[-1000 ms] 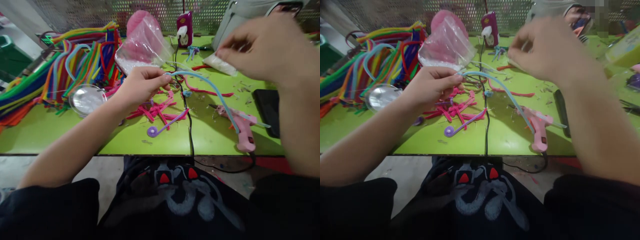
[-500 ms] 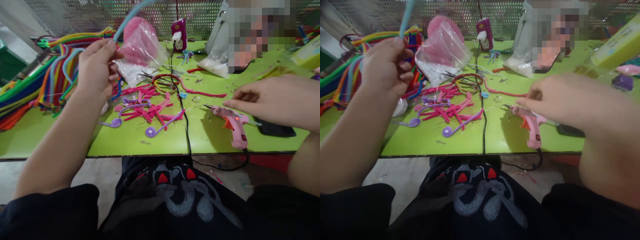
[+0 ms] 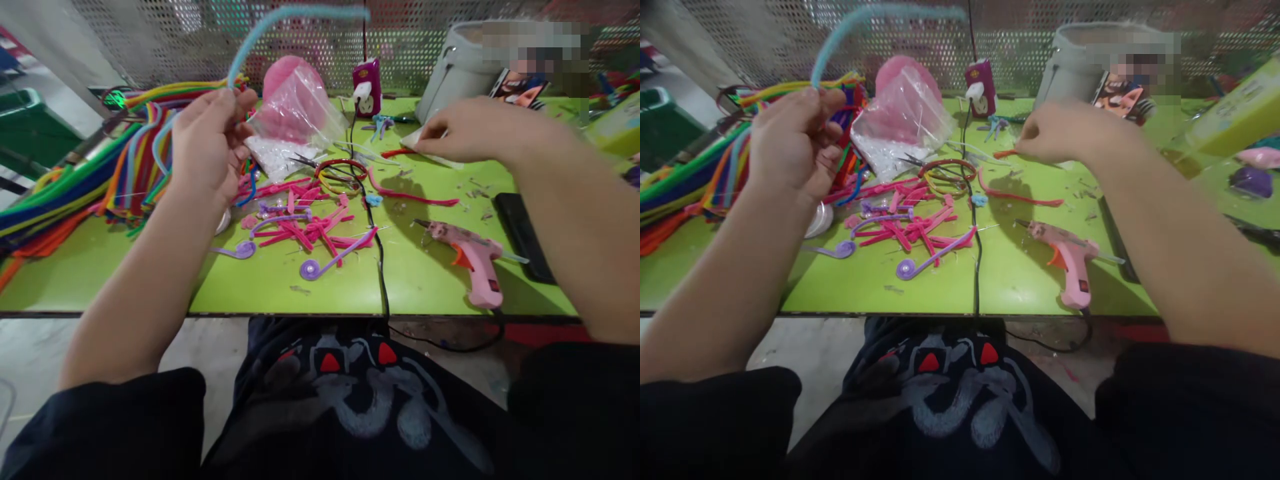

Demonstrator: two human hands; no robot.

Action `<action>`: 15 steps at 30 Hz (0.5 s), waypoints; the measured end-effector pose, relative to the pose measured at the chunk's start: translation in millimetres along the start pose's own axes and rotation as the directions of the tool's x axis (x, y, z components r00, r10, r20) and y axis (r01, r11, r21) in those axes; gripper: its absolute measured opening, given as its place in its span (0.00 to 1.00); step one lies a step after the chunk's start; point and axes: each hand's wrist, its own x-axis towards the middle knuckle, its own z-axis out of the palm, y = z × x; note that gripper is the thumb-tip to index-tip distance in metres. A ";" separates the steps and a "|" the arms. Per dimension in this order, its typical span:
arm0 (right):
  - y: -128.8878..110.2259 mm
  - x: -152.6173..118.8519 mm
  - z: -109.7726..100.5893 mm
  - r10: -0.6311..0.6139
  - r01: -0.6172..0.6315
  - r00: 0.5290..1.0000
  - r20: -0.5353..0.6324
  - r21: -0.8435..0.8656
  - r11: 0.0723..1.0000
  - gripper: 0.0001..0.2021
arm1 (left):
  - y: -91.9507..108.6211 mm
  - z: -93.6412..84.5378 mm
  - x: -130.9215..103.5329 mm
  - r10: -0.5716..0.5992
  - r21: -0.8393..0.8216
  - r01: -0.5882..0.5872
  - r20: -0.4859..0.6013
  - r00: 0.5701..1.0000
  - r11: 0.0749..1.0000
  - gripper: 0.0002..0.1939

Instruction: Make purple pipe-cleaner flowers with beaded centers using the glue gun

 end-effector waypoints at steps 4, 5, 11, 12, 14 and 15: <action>-12.4 26.6 2.5 0.050 -0.047 0.997 0.050 -0.061 0.997 0.24 | -7.1 -19.0 17.8 0.010 0.042 -0.010 -0.001 1.000 0.999 0.48; -17.4 29.8 3.7 0.036 -0.032 0.998 0.057 -0.065 0.997 0.23 | -8.6 -20.3 19.6 0.002 0.063 -0.003 0.005 1.000 0.998 0.49; -53.2 25.9 4.6 -0.147 0.147 0.989 0.029 -0.034 0.988 0.16 | -3.9 -14.1 16.2 0.058 0.139 -0.045 -0.089 0.994 0.989 0.46; -59.8 20.8 1.6 -0.184 0.184 0.983 -0.004 -0.027 0.983 0.15 | -1.2 -12.9 14.3 0.073 0.156 -0.056 -0.103 0.992 0.986 0.46; -74.2 7.3 -7.2 -0.267 0.267 0.953 -0.145 -0.019 0.963 0.15 | 4.1 -9.0 8.2 0.094 0.195 -0.075 -0.091 0.991 0.978 0.43; -82.3 -0.3 -12.4 -0.303 0.307 0.919 -0.253 -0.025 0.951 0.17 | 6.4 -5.8 3.7 0.107 0.216 -0.093 -0.058 0.993 0.972 0.41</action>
